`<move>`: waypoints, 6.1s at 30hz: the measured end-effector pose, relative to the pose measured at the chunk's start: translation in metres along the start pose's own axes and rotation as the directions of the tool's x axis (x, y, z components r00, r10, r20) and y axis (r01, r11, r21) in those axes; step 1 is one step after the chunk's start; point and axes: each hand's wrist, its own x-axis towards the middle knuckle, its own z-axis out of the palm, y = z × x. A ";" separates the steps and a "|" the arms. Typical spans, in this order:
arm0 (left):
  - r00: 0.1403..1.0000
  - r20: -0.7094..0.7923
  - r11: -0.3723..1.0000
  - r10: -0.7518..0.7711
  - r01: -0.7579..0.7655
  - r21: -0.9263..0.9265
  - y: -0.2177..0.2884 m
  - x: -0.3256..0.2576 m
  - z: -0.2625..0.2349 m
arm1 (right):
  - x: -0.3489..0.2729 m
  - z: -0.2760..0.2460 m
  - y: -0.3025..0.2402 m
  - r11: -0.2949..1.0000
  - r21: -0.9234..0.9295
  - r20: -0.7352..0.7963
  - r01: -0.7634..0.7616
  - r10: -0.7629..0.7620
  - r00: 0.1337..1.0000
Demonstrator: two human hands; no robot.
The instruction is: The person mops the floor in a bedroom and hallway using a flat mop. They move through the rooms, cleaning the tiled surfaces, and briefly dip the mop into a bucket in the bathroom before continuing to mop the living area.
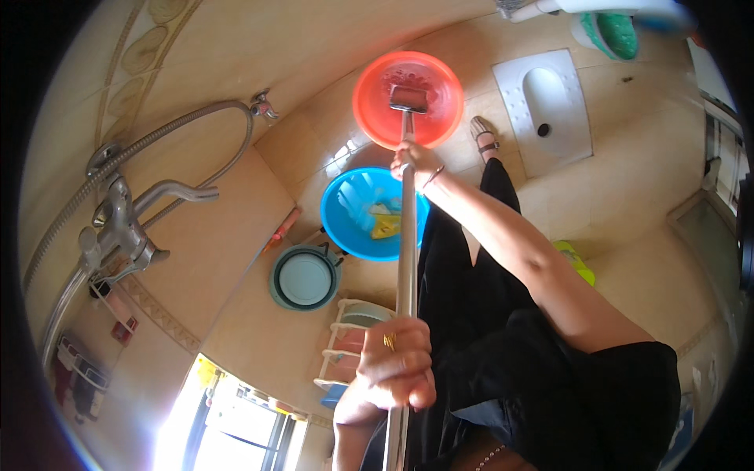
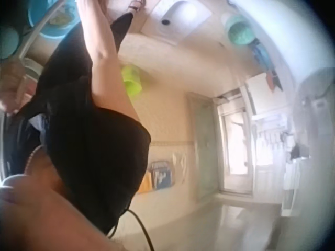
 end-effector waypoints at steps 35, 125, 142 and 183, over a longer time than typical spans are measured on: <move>0.987 -0.158 0.992 -0.017 -0.002 -0.122 -0.003 0.015 0.012 | 0.083 -0.013 -0.062 0.943 -0.295 0.078 0.155 -0.138 0.987; 0.709 -0.493 0.725 0.505 -0.658 -0.204 0.284 -0.121 -0.105 | -0.217 0.026 0.174 0.943 0.168 0.679 0.286 -0.321 0.660; 0.930 -0.209 0.889 0.303 -0.355 -0.288 0.185 -0.090 0.126 | -0.329 -0.139 -0.098 0.828 0.490 0.501 0.274 -0.525 0.688; 0.709 0.706 0.966 0.002 0.181 -0.185 0.056 0.066 0.409 | -0.377 -0.256 -0.204 0.510 0.243 -0.294 0.825 -0.772 0.564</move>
